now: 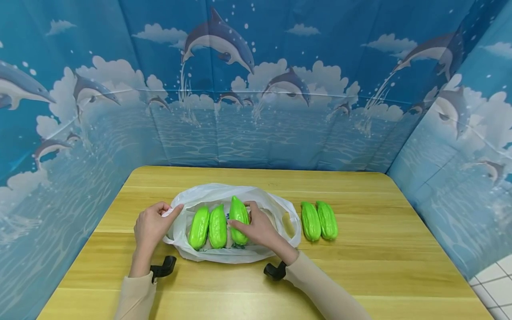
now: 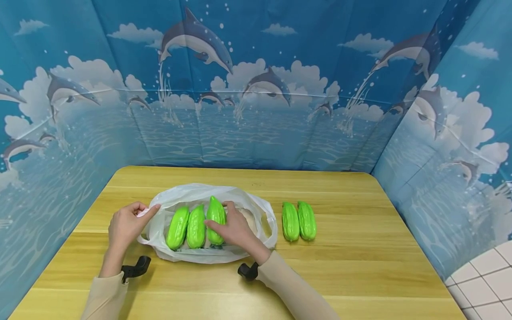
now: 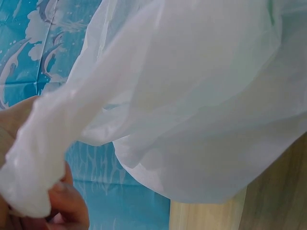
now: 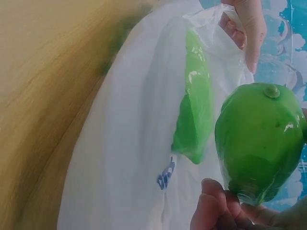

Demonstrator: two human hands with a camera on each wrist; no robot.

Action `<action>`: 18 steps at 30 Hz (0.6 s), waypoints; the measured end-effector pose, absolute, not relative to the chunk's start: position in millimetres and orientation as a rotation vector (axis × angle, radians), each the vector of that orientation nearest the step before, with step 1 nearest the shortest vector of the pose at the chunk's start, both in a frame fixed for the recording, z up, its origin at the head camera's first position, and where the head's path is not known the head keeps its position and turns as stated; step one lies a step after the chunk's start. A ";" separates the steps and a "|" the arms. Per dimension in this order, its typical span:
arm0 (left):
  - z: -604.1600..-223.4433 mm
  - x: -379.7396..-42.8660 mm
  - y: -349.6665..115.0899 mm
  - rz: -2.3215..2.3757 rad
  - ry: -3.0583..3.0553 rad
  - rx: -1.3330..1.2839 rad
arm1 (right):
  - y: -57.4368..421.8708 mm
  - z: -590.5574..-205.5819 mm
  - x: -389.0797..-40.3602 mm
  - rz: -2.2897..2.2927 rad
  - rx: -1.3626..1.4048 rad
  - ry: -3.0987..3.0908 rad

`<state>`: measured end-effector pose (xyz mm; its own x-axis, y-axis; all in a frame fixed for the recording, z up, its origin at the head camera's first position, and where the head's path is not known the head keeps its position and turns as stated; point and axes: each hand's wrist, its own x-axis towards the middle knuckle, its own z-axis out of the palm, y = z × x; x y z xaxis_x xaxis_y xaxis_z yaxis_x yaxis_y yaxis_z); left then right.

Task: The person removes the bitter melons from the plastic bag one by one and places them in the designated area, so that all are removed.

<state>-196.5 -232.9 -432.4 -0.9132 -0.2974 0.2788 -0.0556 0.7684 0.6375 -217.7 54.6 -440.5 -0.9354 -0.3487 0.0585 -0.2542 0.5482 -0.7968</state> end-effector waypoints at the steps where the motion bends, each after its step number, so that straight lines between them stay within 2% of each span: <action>1: -432.3 -196.5 -233.1 -0.919 -2.598 0.273 | 54.8 -440.0 -217.4 -1.348 -0.521 2.673; 18: -429.4 -198.3 -234.6 -0.928 -2.607 0.274 | 57.8 -431.0 -216.9 -1.439 -0.493 2.678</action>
<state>-198.3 -234.6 -429.4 -0.9169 -0.2963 0.2673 -0.0607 0.7656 0.6405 -216.9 57.8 -431.0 -0.9469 -0.3069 0.0958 -0.2492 0.5125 -0.8217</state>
